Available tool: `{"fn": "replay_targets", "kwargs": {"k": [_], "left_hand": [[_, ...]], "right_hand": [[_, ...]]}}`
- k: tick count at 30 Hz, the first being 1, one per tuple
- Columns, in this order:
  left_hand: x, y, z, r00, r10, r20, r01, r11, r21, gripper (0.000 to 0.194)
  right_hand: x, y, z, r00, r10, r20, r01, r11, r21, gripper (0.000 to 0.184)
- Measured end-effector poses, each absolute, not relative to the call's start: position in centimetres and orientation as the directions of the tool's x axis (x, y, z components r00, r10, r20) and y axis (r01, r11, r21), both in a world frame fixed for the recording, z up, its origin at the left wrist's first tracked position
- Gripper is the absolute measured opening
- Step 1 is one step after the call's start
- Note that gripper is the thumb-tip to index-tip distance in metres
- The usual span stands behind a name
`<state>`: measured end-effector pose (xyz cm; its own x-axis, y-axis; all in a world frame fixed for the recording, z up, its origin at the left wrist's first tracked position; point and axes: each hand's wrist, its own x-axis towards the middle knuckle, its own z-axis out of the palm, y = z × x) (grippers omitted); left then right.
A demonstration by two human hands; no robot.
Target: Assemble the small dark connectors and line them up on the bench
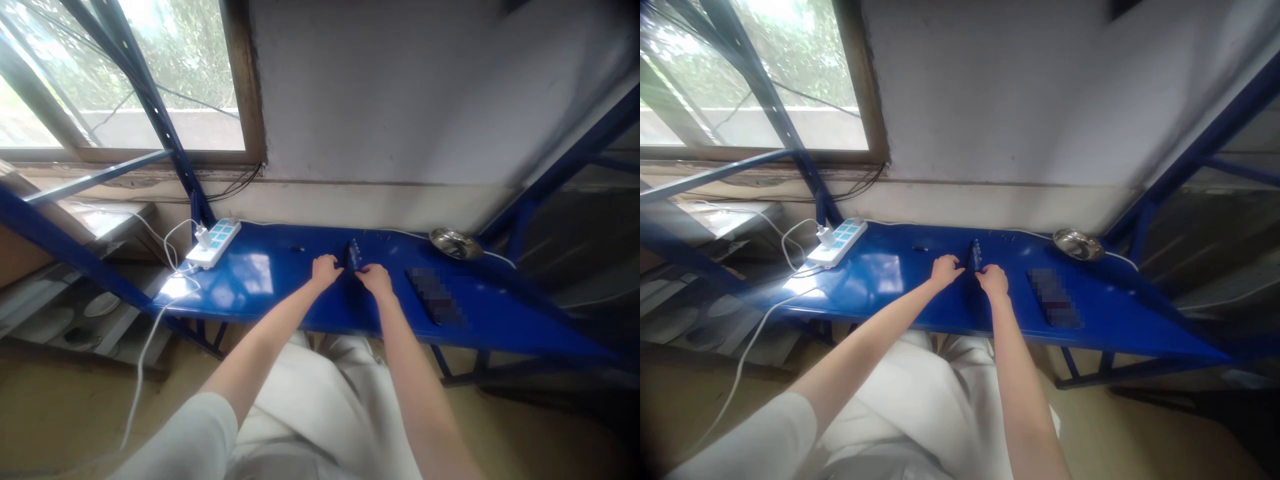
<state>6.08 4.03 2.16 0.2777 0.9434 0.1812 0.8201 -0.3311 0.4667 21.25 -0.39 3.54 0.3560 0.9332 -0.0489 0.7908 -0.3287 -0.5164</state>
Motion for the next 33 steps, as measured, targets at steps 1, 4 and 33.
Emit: {"fn": "replay_targets", "kwargs": {"k": [1,4,33], "left_hand": [[5.2,4.4,2.3,0.289,0.933,0.213,0.823,-0.356,0.443,0.029],[1.8,6.0,2.8,0.27,0.923,0.275,0.854,-0.362,0.375,0.027],[-2.2,-3.1,10.0,0.329,0.596,0.732,0.656,-0.702,0.277,0.028]], "right_hand": [[21.4,-0.8,3.9,0.358,0.932,-0.046,0.785,-0.328,-0.525,0.035],[21.4,-2.0,5.5,0.356,0.934,-0.033,0.755,-0.308,-0.579,0.031],[11.0,-6.2,12.2,0.226,0.941,0.253,0.488,0.116,-0.865,0.051]]}}
